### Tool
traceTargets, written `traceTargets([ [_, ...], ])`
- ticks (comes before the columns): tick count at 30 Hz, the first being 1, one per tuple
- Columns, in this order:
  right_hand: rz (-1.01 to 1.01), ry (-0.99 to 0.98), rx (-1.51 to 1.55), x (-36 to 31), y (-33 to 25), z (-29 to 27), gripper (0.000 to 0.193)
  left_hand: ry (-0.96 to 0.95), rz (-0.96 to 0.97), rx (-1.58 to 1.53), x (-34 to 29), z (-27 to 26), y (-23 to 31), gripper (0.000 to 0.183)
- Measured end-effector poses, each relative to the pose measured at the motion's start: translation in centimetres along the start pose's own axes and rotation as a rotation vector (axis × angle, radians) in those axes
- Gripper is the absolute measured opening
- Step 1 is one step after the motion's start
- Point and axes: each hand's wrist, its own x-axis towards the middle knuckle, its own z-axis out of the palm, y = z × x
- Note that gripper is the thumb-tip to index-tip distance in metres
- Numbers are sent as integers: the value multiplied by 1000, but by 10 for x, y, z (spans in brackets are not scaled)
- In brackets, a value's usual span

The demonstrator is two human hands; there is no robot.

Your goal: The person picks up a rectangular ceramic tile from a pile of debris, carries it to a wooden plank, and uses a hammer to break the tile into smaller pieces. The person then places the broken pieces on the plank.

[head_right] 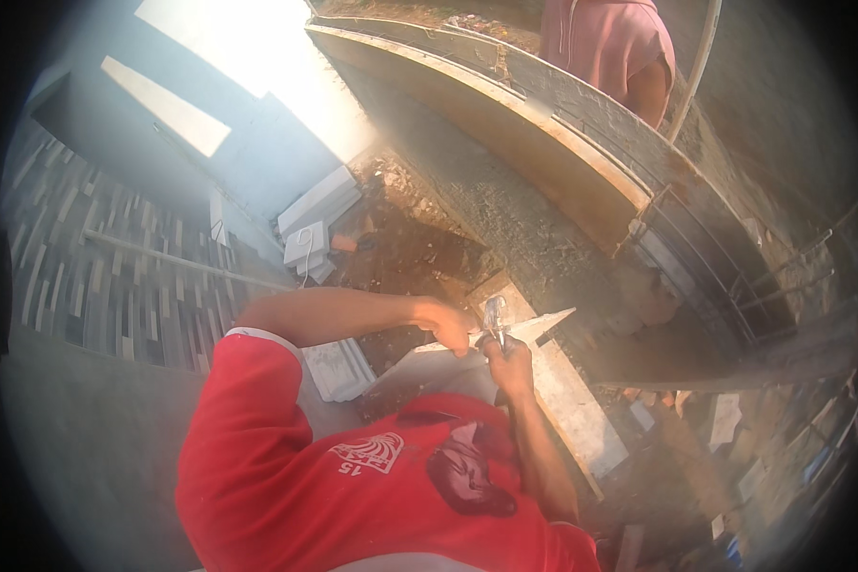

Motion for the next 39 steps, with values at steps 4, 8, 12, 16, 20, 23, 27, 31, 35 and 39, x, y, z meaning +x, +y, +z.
traceTargets([
  [4, -9, 52, -51, -6, 6, -4, 36, 181, -34, -53, -16, 12, 26, 38],
  [8, -104, 149, -196, -15, 7, 5, 37, 190, -86, -7, -33, 12, 37, 36],
  [12, -117, 100, -255, -19, 1, 3, 40, 169, -13, -25, -39, 16, 27, 44],
  [16, -114, -94, -309, -18, -6, -25, 33, 32, 94, 34, -48, 14, 15, 53],
  [20, -206, -79, -224, -31, -9, -30, 30, 58, 94, -13, -58, 17, 23, 59],
  [23, -113, 7, -291, -53, -9, -10, 29, 106, 10, 100, -59, 19, 33, 36],
  [27, -248, 16, -280, -59, -9, -18, 28, 58, -48, -38, -70, 7, 25, 54],
  [31, -334, 414, -287, -48, 3, -123, 17, 82, -98, -75, -109, -11, 6, 61],
  [35, -149, 441, -341, -60, 35, -161, 38, 112, -203, -164, -134, -29, 6, 68],
  [39, 249, 297, -54, -72, 65, -124, 36, 116, -302, -140, -136, -39, 12, 75],
])
